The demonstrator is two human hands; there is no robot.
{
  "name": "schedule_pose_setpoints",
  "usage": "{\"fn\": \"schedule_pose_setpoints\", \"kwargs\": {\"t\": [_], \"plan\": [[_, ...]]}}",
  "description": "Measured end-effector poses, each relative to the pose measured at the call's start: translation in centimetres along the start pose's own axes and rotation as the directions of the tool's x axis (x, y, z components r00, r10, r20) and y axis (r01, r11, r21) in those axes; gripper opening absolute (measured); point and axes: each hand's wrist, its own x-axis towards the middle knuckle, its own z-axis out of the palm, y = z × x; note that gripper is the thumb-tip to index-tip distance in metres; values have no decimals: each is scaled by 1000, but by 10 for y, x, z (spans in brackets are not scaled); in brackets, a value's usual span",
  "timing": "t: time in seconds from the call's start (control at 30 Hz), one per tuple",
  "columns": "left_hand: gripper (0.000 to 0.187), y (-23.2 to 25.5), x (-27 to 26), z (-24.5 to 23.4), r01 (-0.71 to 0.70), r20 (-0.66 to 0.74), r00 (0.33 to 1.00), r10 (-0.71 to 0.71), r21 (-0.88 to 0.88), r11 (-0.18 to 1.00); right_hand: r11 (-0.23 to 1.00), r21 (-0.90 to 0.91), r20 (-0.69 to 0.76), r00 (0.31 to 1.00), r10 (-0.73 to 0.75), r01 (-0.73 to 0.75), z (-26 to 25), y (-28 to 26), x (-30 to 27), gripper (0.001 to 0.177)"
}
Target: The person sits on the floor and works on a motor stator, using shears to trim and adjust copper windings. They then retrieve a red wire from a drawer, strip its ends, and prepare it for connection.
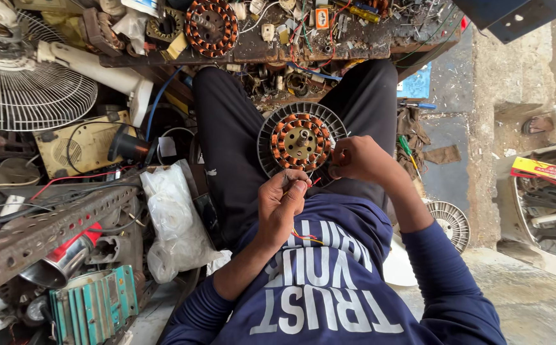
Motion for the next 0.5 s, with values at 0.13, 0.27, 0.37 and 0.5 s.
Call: {"fn": "schedule_pose_setpoints", "kwargs": {"t": [0.13, 0.27, 0.37, 0.5], "plan": [[13, 3, 1, 3, 26, 1, 1000, -26, 32, 999, 851, 500, -139, 985, -102, 159, -15, -30, -40, 24], [13, 4, -3, 8, 16, 46, 999, -19, 81, 997, 554, 731, -279, 916, -288, 397, -8, -64, -75, 39], [14, 9, -4, 12, -61, 84, 995, 49, 150, 987, 732, 409, -440, 821, -364, 544, -5, -77, -78, 19], [16, 18, -3, 15, -53, 65, 997, 38, 236, 970, 755, 398, -442, 830, -340, 521, -6, -79, -74, 14]]}}
